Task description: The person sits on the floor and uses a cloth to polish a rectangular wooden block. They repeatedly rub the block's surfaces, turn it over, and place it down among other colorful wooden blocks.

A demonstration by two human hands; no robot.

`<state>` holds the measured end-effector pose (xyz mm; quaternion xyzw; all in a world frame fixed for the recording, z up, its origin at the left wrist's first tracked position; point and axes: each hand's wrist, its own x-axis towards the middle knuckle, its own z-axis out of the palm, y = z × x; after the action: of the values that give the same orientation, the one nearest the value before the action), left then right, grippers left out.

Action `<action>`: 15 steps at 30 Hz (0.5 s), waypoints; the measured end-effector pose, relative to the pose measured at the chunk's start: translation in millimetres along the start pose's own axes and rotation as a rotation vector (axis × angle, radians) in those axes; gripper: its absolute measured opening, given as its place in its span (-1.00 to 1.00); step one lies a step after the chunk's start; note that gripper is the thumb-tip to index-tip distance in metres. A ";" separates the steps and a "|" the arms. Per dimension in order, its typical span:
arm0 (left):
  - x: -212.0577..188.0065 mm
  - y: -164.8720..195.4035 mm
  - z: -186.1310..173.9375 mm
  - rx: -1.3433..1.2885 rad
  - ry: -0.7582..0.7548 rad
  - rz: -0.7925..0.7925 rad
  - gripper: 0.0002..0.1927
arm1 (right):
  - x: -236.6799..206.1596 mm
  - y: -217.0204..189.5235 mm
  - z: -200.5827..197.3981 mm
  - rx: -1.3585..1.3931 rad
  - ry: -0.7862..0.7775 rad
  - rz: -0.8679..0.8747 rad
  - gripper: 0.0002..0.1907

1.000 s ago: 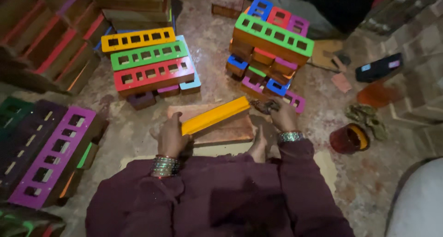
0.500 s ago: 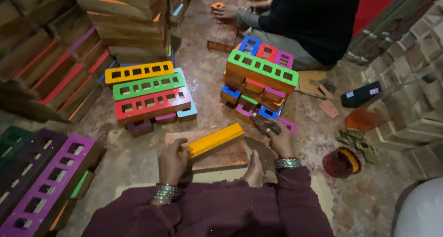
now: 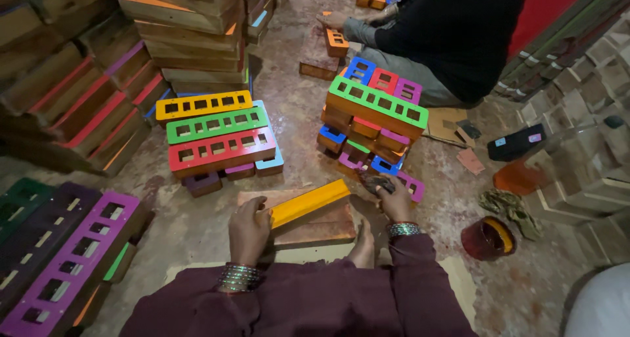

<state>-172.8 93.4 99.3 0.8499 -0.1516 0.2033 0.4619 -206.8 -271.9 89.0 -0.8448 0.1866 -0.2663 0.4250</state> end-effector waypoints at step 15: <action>2.3 8.9 -2.8 0.008 -0.050 -0.127 -0.66 | -1.8 -0.8 -0.6 0.035 -0.035 0.021 -0.57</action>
<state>-175.3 91.0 108.2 0.8644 -0.1084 0.1527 0.4667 -208.6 -270.8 89.5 -0.8397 0.1832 -0.2501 0.4460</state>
